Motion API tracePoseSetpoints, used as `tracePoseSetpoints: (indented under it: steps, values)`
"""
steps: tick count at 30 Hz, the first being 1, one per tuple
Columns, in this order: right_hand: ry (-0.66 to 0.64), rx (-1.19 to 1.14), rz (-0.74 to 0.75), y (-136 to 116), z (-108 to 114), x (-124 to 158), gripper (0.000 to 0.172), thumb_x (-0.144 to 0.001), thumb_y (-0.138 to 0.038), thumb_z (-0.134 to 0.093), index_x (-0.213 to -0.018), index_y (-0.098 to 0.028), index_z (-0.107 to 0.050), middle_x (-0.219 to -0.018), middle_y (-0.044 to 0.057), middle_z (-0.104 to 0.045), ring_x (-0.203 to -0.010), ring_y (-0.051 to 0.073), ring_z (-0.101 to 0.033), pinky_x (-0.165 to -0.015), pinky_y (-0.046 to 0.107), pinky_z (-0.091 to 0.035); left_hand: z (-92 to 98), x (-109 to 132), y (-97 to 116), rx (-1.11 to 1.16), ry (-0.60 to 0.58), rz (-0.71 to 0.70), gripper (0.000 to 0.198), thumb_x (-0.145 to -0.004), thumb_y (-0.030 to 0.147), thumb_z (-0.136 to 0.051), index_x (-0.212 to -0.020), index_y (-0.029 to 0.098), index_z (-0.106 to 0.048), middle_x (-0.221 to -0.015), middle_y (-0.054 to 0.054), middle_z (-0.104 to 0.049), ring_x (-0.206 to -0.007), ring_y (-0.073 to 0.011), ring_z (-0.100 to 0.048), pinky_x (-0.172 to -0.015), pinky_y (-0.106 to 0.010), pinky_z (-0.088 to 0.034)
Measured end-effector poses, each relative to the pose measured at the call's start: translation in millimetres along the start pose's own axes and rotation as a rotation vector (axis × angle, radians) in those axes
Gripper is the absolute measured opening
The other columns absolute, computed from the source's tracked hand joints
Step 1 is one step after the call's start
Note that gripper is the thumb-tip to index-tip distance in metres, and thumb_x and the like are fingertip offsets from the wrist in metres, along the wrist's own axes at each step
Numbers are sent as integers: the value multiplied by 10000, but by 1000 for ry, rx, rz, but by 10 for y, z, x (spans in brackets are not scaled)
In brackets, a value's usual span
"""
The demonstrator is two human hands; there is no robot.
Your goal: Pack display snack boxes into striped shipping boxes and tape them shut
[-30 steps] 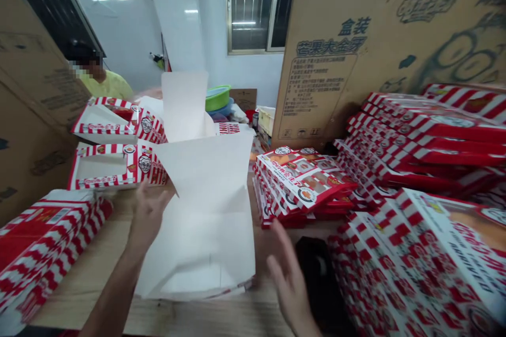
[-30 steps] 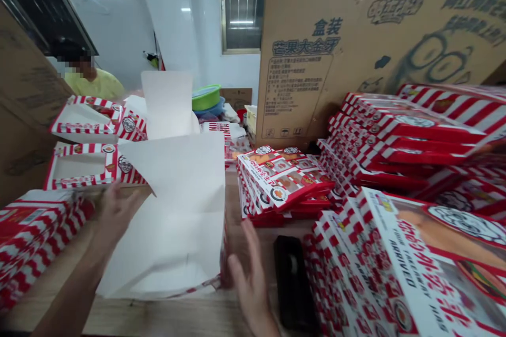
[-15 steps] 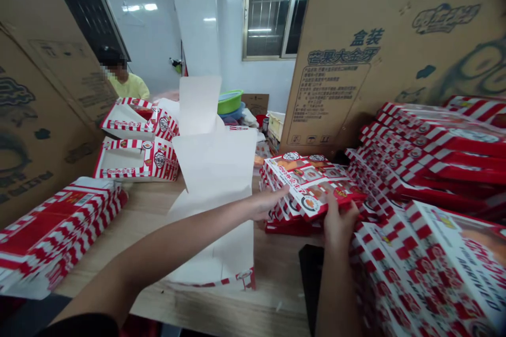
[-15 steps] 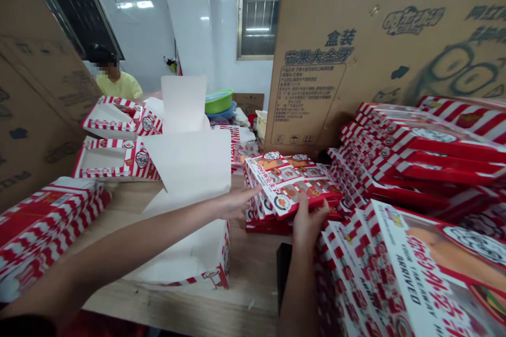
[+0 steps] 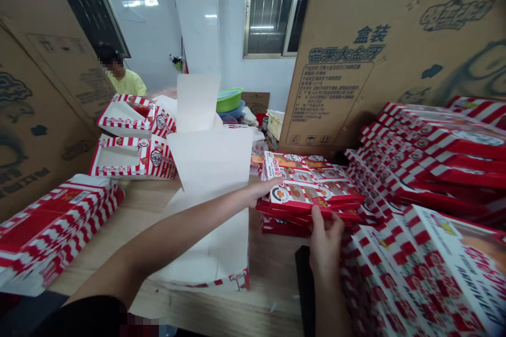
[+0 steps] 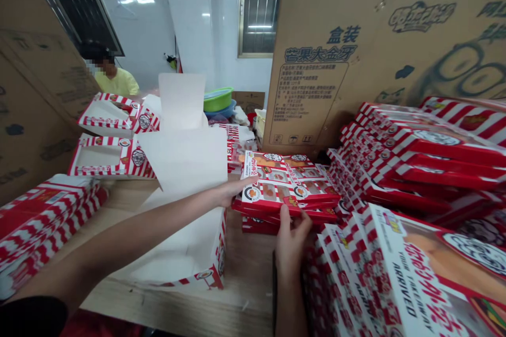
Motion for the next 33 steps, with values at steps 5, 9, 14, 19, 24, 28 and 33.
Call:
tracePoseSetpoints:
  steps: [5,9,14,19,24,28,33]
  values:
    - [-68,-95,-89,-36,-19,20,471,-625,-615,-519,-861,-209,-491,-867,13,-549,-792,174,-567,-670,307,-488,23,24,39,27,-93,23,383,-690,471,-631,-853,124,-623,-733,-66,-700,-580,-165,-630,-622,-307,-512]
    - [-82,-163,-142,-72,-28,-12,582,-601,-703,-468,-909,-210,-495,-902,30,-560,-834,194,-588,-692,331,-490,48,74,103,47,-79,-13,313,-762,414,-543,-867,129,-617,-711,-44,-701,-547,-138,-622,-612,-275,-508]
    - [-84,-198,-96,-160,-18,-104,701,-538,-794,-435,-852,-176,-539,-888,67,-603,-889,225,-591,-838,378,-440,39,212,261,29,-43,-27,276,-783,367,-486,-864,133,-608,-683,-29,-697,-497,-117,-602,-557,-237,-495]
    - [-199,-184,-89,-270,-87,-156,711,-663,-775,-353,-967,-174,-582,-1003,102,-625,-1068,255,-526,-882,419,-415,16,449,394,-13,-86,-17,424,-705,503,-541,-922,143,-596,-809,-63,-703,-637,-180,-648,-610,-313,-518]
    - [-633,-96,-99,-414,-315,77,787,-751,-753,-126,-1099,-206,-572,-906,100,-663,-1009,273,-567,-812,457,-452,-10,782,371,-93,-67,-93,469,-702,438,-600,-1074,160,-541,-935,-71,-683,-812,-193,-647,-718,-315,-513]
    - [-755,-46,-97,-408,-306,306,850,-755,-736,-37,-1172,-190,-539,-923,128,-659,-1019,288,-557,-860,486,-412,-29,1223,351,-466,4,-355,729,-693,463,-612,-1311,201,-330,-1189,-129,-557,-1058,-287,-545,-880,-437,-448]
    - [-625,105,89,-418,-249,440,868,-731,-745,-74,-1150,-159,-559,-744,155,-663,-784,333,-633,-782,543,-433,-25,1980,209,-1070,322,-710,991,-671,549,-600,-1407,249,-7,-1481,-113,4,-1335,-366,-4,-1054,-576,-116]
Point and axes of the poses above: each hand's wrist, its own x-axis away from the middle knuckle, its own z-axis out of the back of the hand, y = z × x, the point moved 7 cm from there along -x, towards the middle knuckle
